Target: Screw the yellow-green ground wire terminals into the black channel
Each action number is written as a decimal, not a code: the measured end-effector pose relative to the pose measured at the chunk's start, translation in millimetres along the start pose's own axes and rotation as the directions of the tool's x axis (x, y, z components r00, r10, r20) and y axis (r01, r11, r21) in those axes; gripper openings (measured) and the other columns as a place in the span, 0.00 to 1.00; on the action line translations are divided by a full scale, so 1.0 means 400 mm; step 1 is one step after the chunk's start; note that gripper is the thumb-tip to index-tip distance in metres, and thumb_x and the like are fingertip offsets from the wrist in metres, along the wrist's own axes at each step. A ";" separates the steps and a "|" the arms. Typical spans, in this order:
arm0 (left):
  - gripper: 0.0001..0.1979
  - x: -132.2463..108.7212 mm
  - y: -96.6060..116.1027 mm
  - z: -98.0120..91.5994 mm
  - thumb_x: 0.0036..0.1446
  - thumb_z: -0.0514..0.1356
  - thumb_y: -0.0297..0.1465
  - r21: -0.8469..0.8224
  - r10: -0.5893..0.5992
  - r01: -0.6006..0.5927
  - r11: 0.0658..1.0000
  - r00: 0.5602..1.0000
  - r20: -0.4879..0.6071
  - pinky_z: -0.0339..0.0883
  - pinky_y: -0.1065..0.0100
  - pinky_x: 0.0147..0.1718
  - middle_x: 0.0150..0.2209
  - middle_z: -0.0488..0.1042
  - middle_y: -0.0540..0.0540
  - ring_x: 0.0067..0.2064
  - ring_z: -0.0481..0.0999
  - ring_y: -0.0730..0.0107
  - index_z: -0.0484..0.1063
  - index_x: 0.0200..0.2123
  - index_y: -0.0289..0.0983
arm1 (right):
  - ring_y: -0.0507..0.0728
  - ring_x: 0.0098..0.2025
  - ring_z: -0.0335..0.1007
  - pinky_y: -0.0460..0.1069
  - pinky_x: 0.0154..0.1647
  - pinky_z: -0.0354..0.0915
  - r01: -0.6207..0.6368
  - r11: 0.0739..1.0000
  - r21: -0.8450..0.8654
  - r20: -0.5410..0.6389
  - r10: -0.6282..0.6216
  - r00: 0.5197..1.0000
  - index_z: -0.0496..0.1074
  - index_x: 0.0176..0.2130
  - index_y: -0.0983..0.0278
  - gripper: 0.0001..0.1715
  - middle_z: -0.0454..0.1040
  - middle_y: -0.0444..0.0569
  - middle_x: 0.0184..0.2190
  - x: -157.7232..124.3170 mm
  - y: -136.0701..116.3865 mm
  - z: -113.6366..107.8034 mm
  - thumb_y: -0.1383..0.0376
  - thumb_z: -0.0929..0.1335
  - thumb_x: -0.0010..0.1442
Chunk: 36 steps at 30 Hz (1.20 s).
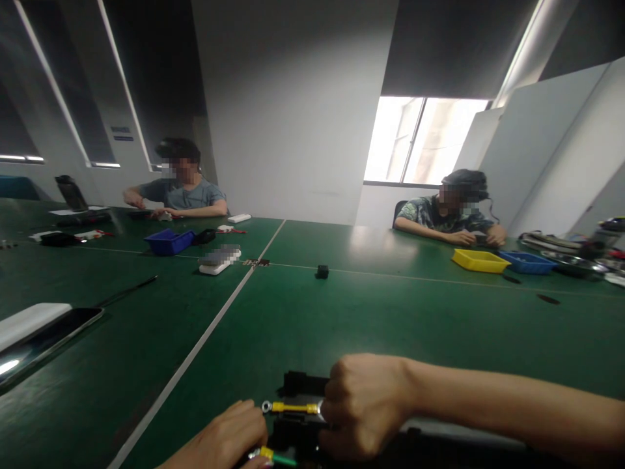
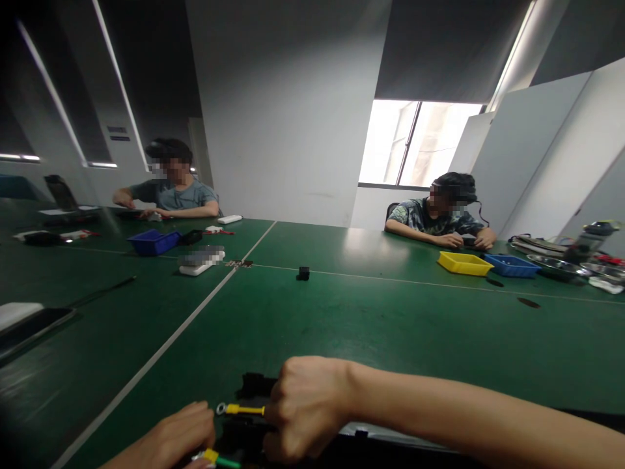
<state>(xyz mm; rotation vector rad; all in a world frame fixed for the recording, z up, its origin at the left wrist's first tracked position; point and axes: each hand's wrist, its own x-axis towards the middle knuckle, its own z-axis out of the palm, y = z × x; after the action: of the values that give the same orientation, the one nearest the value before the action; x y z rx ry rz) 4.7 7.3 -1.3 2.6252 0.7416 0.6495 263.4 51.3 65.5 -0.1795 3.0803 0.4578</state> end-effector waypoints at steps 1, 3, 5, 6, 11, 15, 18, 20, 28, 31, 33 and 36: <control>0.13 -0.001 0.000 0.000 0.70 0.47 0.39 -0.007 -0.007 0.007 1.000 1.000 0.001 0.66 0.73 0.38 0.36 0.75 0.50 0.34 0.72 0.68 0.67 0.40 0.40 | 0.50 0.20 0.64 0.47 0.16 0.46 0.020 1.000 -0.011 -0.031 -0.021 0.999 0.69 0.27 0.64 0.08 0.68 0.40 0.19 0.000 0.003 0.004 0.68 0.68 0.58; 0.12 -0.005 0.001 0.001 0.70 0.48 0.39 -0.027 -0.022 0.022 0.999 1.000 0.000 0.66 0.73 0.38 0.37 0.75 0.50 0.35 0.72 0.68 0.67 0.40 0.40 | 0.49 0.18 0.62 0.47 0.15 0.45 0.045 0.998 -0.035 -0.107 -0.049 0.993 0.70 0.26 0.64 0.07 0.65 0.39 0.17 -0.004 0.007 0.012 0.69 0.68 0.57; 0.11 -0.007 0.003 0.001 0.70 0.49 0.38 -0.037 -0.040 0.040 0.998 0.999 0.014 0.66 0.73 0.39 0.38 0.75 0.50 0.36 0.72 0.68 0.67 0.41 0.40 | 0.48 0.17 0.61 0.47 0.15 0.45 0.058 0.997 -0.057 -0.198 -0.069 0.978 0.71 0.27 0.65 0.06 0.63 0.38 0.17 -0.012 0.008 0.021 0.70 0.68 0.57; 0.11 -0.008 0.003 0.002 0.70 0.49 0.38 -0.036 -0.046 0.047 0.998 0.999 0.017 0.65 0.73 0.39 0.38 0.75 0.50 0.36 0.72 0.69 0.67 0.41 0.40 | 0.48 0.16 0.61 0.47 0.15 0.45 0.060 0.996 -0.065 -0.239 -0.074 0.968 0.72 0.28 0.65 0.06 0.62 0.38 0.17 -0.017 0.007 0.024 0.70 0.67 0.57; 0.12 -0.011 0.001 0.011 0.70 0.48 0.38 -0.019 -0.046 0.046 0.999 0.999 -0.023 0.64 0.72 0.37 0.35 0.74 0.51 0.34 0.71 0.68 0.66 0.38 0.40 | 0.49 0.16 0.60 0.47 0.15 0.44 -0.004 0.998 -0.057 -0.264 -0.012 0.964 0.73 0.30 0.65 0.07 0.63 0.38 0.17 -0.038 -0.007 0.027 0.69 0.67 0.60; 0.15 -0.012 -0.003 0.013 0.70 0.47 0.39 -0.001 -0.053 0.053 0.999 0.998 -0.027 0.64 0.72 0.34 0.32 0.73 0.51 0.32 0.70 0.68 0.65 0.34 0.39 | 0.50 0.17 0.60 0.48 0.15 0.42 -0.131 0.991 0.023 -0.116 0.132 0.984 0.74 0.37 0.63 0.09 0.68 0.40 0.19 -0.048 -0.027 0.017 0.61 0.66 0.64; 0.16 -0.011 -0.001 0.009 0.70 0.46 0.40 0.012 -0.063 0.063 0.998 0.998 -0.012 0.64 0.72 0.34 0.32 0.73 0.50 0.32 0.70 0.68 0.65 0.34 0.39 | 0.50 0.17 0.60 0.49 0.16 0.37 -0.267 0.957 0.113 0.013 0.268 0.963 0.73 0.35 0.61 0.11 0.70 0.41 0.20 -0.050 -0.046 0.004 0.58 0.66 0.64; 0.17 -0.010 0.004 0.005 0.70 0.45 0.40 0.012 -0.063 0.063 0.998 0.998 -0.003 0.64 0.72 0.35 0.32 0.72 0.50 0.32 0.70 0.67 0.65 0.34 0.39 | 0.49 0.17 0.59 0.49 0.16 0.36 -0.352 0.923 0.158 0.082 0.343 0.936 0.72 0.31 0.62 0.12 0.71 0.42 0.21 -0.050 -0.060 -0.005 0.59 0.66 0.64; 0.15 -0.006 0.017 -0.009 0.70 0.47 0.40 -0.047 -0.101 0.102 0.994 0.994 0.036 0.66 0.72 0.40 0.34 0.73 0.50 0.34 0.68 0.67 0.68 0.38 0.40 | 0.50 0.18 0.60 0.49 0.17 0.38 -0.486 0.846 0.220 0.200 0.448 0.871 0.72 0.37 0.62 0.10 0.73 0.43 0.22 -0.051 -0.100 -0.038 0.64 0.63 0.67; 0.14 -0.005 0.016 -0.009 0.70 0.48 0.40 -0.055 -0.105 0.108 0.993 0.993 0.049 0.66 0.72 0.41 0.34 0.73 0.50 0.35 0.68 0.67 0.69 0.39 0.40 | 0.49 0.17 0.59 0.49 0.16 0.36 -0.536 0.819 0.203 0.244 0.488 0.838 0.71 0.33 0.63 0.09 0.74 0.43 0.22 -0.045 -0.112 -0.043 0.66 0.64 0.65; 0.15 -0.006 0.015 -0.009 0.70 0.47 0.40 -0.057 -0.107 0.110 0.992 0.993 0.050 0.66 0.72 0.41 0.34 0.73 0.50 0.35 0.68 0.67 0.69 0.38 0.40 | 0.49 0.16 0.59 0.48 0.15 0.37 -0.555 0.806 0.207 0.249 0.505 0.826 0.70 0.32 0.63 0.08 0.73 0.43 0.22 -0.041 -0.121 -0.040 0.67 0.65 0.64; 0.15 -0.006 0.015 -0.009 0.70 0.47 0.40 -0.063 -0.102 0.105 0.993 0.994 0.046 0.66 0.72 0.41 0.34 0.73 0.49 0.35 0.69 0.67 0.69 0.38 0.40 | 0.48 0.15 0.59 0.47 0.14 0.38 -0.610 0.758 0.230 0.214 0.572 0.792 0.70 0.30 0.63 0.08 0.72 0.41 0.20 -0.039 -0.136 -0.025 0.68 0.67 0.62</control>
<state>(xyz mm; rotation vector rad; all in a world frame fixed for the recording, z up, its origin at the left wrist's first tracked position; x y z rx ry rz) 3.3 1.8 3.3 2.5149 0.8234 0.5762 285.2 -1.5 60.0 0.8267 2.9538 0.0033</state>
